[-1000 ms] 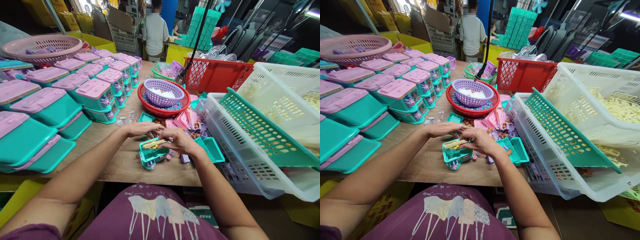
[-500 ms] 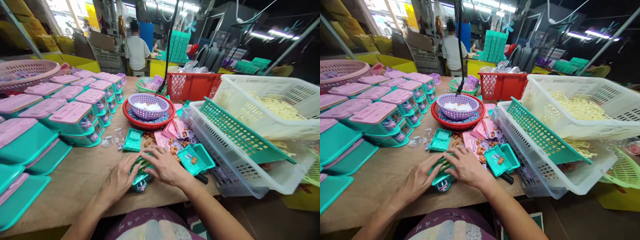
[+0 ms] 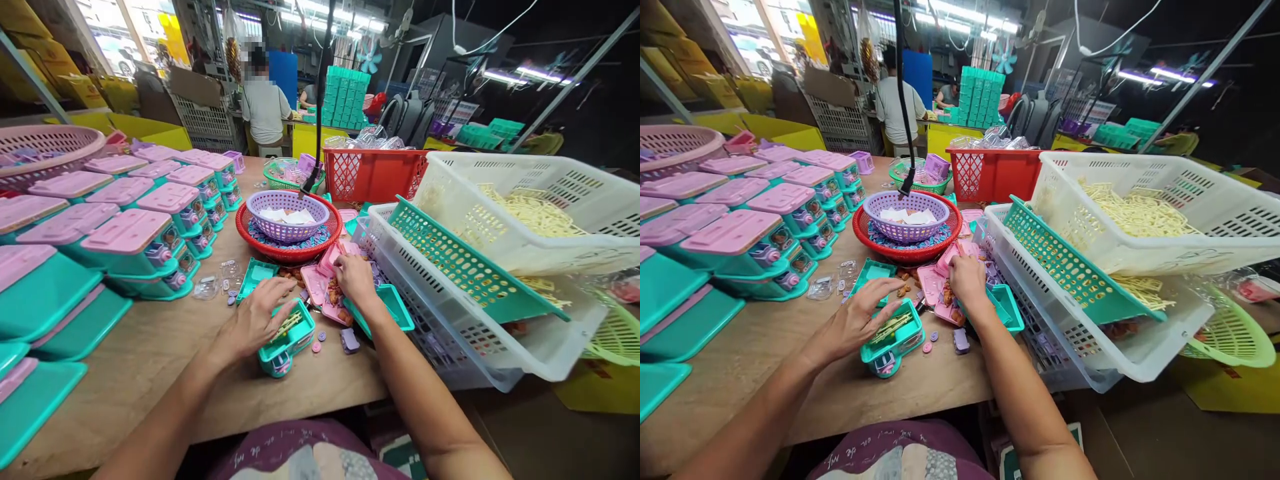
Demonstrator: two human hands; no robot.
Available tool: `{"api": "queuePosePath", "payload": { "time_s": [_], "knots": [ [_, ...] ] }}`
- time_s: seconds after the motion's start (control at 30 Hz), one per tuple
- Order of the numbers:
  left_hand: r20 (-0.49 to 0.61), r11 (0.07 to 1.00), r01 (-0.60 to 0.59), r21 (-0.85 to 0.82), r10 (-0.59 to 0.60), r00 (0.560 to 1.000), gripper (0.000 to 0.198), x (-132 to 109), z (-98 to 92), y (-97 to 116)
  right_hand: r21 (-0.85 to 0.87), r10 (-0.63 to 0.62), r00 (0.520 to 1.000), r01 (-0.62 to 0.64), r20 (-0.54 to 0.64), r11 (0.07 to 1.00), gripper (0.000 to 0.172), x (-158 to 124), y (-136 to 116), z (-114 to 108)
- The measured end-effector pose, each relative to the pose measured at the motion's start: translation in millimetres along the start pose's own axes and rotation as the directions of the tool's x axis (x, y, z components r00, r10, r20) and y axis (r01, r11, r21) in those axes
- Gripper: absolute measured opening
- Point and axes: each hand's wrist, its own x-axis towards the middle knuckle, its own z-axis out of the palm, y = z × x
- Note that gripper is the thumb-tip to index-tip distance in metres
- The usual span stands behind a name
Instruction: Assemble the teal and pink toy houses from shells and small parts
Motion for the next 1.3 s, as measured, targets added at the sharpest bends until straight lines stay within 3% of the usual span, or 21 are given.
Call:
{"api": "queuePosePath", "payload": {
  "time_s": [0.07, 0.13, 0.23, 0.3, 0.37, 0.4, 0.43, 0.47, 0.53, 0.6, 0.7, 0.8, 0.97, 1.13, 1.23, 1.3],
  "knots": [
    [-0.019, 0.993, 0.063, -0.1, -0.065, 0.998, 0.04, 13, -2.5, 1, 0.129, 0.004, 1.0, -0.001, -0.02, 0.992, 0.016, -3, 0, -11],
    [-0.013, 0.952, 0.2, -0.234, -0.209, 0.978, 0.046, 26, -1.8, 4, 0.241, 0.014, 0.998, 0.0, -0.053, 0.97, 0.024, -13, -4, -21],
    [0.129, 0.721, 0.44, -0.535, -0.445, 0.886, 0.061, 43, 5.7, 14, 0.516, 0.056, 0.993, 0.007, -0.106, 0.856, 0.029, -37, -21, -25],
    [0.217, 0.527, 0.474, -0.706, -0.476, 0.852, 0.066, 51, 11.9, 21, 0.818, 0.105, 0.994, -0.045, -0.019, 0.574, 0.025, -57, -34, -19],
    [0.2, 0.448, 0.42, -0.789, -0.459, 0.866, 0.067, 54, 15.1, 24, 0.955, 0.104, 0.983, -0.171, 0.149, 0.242, 0.025, -74, -42, -12],
    [0.171, 0.454, 0.391, -0.801, -0.452, 0.875, 0.067, 54, 14.6, 23, 0.96, 0.092, 0.972, -0.23, 0.217, 0.158, 0.025, -80, -44, -10],
    [0.153, 0.469, 0.379, -0.798, -0.45, 0.88, 0.066, 52, 12.7, 21, 0.956, 0.092, 0.964, -0.261, 0.25, 0.137, 0.025, -84, -43, -9],
    [0.158, 0.476, 0.386, -0.79, -0.45, 0.879, 0.065, 49, 9.4, 18, 0.952, 0.094, 0.965, -0.256, 0.243, 0.17, 0.025, -86, -41, -10],
    [0.23, 0.508, 0.437, -0.742, -0.42, 0.878, 0.057, 41, -0.1, 11, 0.927, 0.041, 0.983, -0.184, 0.181, 0.326, 0.031, -87, -36, -17],
    [0.259, 0.638, 0.468, -0.611, -0.397, 0.88, 0.046, 34, -9.8, 7, 0.864, -0.105, 0.981, -0.088, 0.16, 0.497, 0.044, -86, -34, -26],
    [0.134, 0.809, 0.47, -0.354, -0.454, 0.881, 0.04, 25, -17.3, 4, 0.71, -0.318, 0.922, 0.069, 0.223, 0.701, 0.052, -88, -44, -31],
    [0.038, 0.811, 0.51, -0.287, -0.522, 0.852, 0.04, 16, -15.1, 2, 0.528, -0.453, 0.864, 0.284, 0.222, 0.8, 0.06, -95, -59, -23],
    [0.061, 0.8, 0.486, -0.352, -0.498, 0.865, 0.038, 6, -15.0, 1, 0.322, -0.529, 0.826, 0.456, 0.192, 0.83, 0.078, -99, -72, -10],
    [0.159, 0.77, 0.411, -0.487, -0.385, 0.909, 0.041, 18, -27.2, 6, 0.325, -0.729, 0.645, 0.655, 0.228, 0.682, 0.09, -84, -78, -26],
    [0.214, 0.708, 0.391, -0.589, -0.329, 0.92, 0.048, 28, -25.7, 8, 0.283, -0.762, 0.619, 0.708, 0.191, 0.647, 0.082, -74, -79, -31],
    [0.255, 0.611, 0.398, -0.685, -0.31, 0.916, 0.051, 34, -21.1, 10, 0.252, -0.761, 0.629, 0.72, 0.157, 0.647, 0.062, -71, -76, -27]
  ]
}}
